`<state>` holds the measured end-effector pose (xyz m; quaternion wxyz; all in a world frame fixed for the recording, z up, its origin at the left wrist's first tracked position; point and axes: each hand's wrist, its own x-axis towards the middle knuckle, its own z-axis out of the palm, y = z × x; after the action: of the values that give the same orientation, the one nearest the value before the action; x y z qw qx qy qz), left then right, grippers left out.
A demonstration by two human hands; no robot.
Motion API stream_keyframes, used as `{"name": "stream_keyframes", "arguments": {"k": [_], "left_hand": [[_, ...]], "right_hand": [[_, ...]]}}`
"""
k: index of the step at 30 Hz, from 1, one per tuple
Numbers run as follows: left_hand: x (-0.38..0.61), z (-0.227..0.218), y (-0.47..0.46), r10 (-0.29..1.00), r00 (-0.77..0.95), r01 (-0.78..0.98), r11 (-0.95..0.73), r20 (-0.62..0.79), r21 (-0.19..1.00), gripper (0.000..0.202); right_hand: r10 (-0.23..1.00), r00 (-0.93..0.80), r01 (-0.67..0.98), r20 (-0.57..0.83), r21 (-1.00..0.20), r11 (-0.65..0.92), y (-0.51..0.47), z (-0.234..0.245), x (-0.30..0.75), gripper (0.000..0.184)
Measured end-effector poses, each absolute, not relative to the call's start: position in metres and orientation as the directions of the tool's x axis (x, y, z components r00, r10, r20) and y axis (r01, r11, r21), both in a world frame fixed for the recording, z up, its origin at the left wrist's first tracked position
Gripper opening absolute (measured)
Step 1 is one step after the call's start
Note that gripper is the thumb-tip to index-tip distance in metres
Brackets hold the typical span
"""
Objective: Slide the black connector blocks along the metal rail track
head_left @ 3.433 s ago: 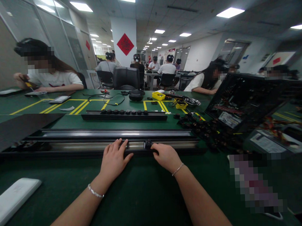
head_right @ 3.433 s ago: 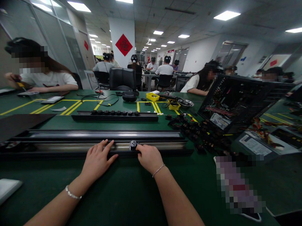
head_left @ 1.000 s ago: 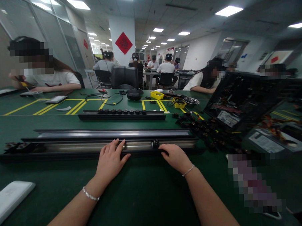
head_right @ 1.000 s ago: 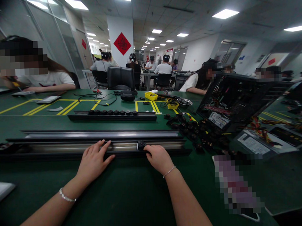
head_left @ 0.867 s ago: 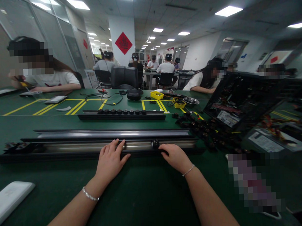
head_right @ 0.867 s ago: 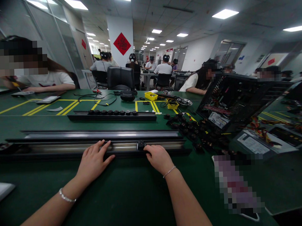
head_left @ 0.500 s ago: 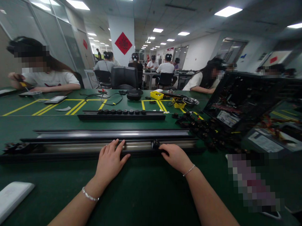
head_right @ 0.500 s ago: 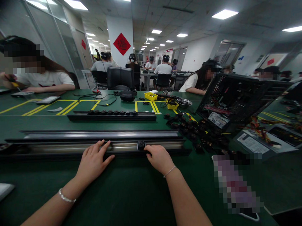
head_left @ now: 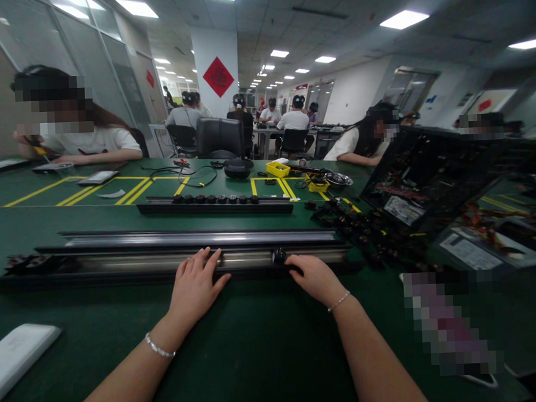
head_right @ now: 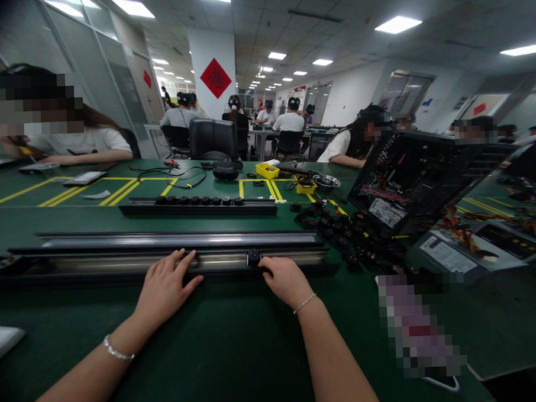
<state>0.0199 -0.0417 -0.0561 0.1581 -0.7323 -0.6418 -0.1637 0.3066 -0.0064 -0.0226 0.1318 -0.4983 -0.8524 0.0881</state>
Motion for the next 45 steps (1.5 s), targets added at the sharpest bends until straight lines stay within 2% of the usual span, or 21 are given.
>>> {"name": "stream_keyframes", "arguments": {"k": [6,18,45], "left_hand": [[0.019,-0.058,-0.041,0.88,0.124,0.99,-0.142,0.458,0.005,0.057],[0.02,-0.056,-0.042,0.883,0.132,0.991,-0.133,0.45,-0.03,0.057],[0.02,-0.056,-0.042,0.884,0.125,0.991,-0.135,0.451,-0.008,0.058]], "right_hand": [[0.884,-0.449,0.834,0.132,-0.291,0.468,-0.007,-0.021,0.31,0.025],[0.893,-0.433,0.835,0.125,-0.317,0.45,-0.006,-0.022,0.312,0.025],[0.916,-0.389,0.869,0.098,-0.289,0.401,-0.008,-0.016,0.321,0.023]]}}
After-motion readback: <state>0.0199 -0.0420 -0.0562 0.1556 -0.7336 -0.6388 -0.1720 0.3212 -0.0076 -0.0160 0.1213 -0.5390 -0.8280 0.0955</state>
